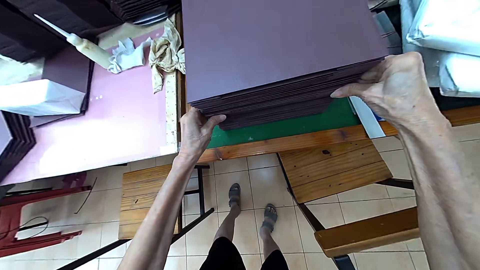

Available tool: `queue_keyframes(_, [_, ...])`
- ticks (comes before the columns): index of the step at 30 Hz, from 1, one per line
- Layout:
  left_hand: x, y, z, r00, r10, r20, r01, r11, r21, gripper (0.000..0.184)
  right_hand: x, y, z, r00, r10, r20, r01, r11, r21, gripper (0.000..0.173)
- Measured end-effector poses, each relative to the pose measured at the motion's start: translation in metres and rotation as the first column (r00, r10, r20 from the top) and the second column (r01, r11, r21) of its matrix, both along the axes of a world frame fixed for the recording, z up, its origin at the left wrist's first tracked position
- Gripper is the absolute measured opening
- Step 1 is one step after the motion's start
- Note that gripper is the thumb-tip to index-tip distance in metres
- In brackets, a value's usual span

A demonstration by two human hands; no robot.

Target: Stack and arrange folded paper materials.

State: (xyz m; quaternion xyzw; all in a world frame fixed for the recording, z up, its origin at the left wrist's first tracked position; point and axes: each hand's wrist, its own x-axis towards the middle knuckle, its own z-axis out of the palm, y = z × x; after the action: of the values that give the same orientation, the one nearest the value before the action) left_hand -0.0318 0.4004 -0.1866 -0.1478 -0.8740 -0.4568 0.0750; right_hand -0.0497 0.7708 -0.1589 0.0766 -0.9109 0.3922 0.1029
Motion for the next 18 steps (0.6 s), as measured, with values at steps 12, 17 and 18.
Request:
queue_keyframes(12, [0.0026, 0.0039, 0.0002, 0.998, 0.059, -0.021, -0.060, 0.998, -0.023, 0.027, -0.0016, 0.0001, 0.0002, 1.000, 0.009, -0.015, -0.010, 1.000, -0.027, 0.031])
queue_keyframes(17, [0.0028, 0.0069, 0.0017, 0.997, 0.079, 0.008, -0.079, 0.997, 0.008, 0.031, -0.0015, 0.0013, -0.0020, 0.999, 0.017, -0.042, -0.018, 0.999, -0.030, 0.032])
queue_keyframes(18, [0.0033, 0.0072, 0.0014, 0.996, 0.088, 0.020, -0.089, 0.996, 0.012, 0.031, -0.0009, 0.0005, -0.0022, 0.999, 0.008, -0.037, -0.010, 0.999, -0.034, 0.033])
